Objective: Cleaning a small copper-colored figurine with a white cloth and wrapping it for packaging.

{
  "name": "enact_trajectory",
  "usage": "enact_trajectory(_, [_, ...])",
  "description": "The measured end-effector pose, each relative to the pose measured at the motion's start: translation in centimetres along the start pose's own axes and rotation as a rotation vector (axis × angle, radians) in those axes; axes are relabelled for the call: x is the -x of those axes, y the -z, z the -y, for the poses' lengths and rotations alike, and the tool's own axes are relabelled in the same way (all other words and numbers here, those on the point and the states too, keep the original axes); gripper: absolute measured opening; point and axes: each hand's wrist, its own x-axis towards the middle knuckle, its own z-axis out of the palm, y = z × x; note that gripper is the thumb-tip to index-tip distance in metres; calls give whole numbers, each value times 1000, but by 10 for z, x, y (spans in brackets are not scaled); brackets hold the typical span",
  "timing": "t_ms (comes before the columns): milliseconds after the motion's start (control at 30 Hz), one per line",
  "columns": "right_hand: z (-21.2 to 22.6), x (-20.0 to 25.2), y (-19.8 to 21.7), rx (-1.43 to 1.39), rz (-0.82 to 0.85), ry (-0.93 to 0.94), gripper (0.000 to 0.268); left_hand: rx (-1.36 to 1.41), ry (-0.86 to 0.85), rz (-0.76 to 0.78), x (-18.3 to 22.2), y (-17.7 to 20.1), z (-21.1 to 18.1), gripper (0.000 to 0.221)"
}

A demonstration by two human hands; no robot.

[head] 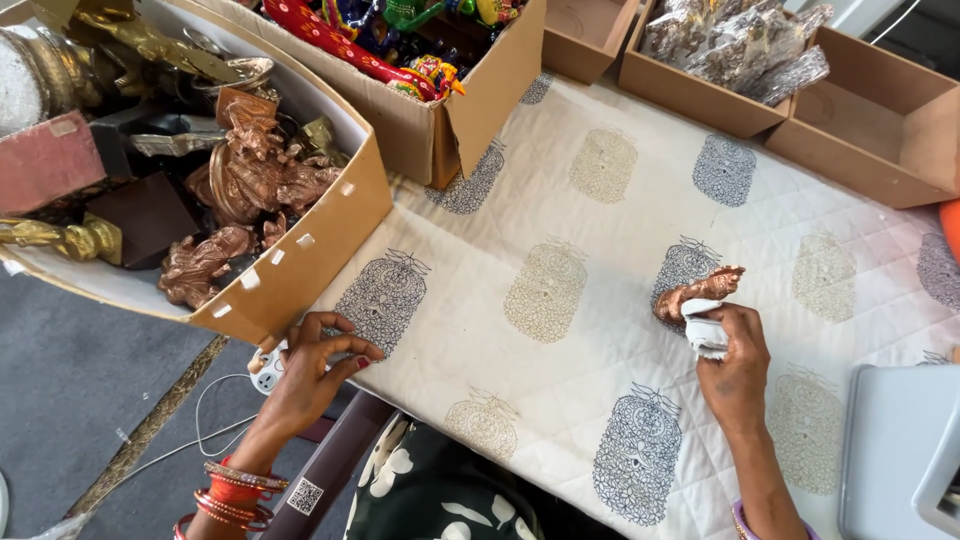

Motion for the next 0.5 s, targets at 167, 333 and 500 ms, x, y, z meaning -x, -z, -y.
enact_trajectory(167, [-2, 1, 0, -36, 16, -23, 53, -65, 23, -23, 2, 0, -5, 19])
enact_trajectory(333, [3, 0, 1, -12, 14, -7, 51, -47, 9, -63, 3, -3, -2, 27])
enact_trajectory(500, [5, 0, 1, 15, 4, -5, 46, -200, 10, -42, 0, 8, -26, 66])
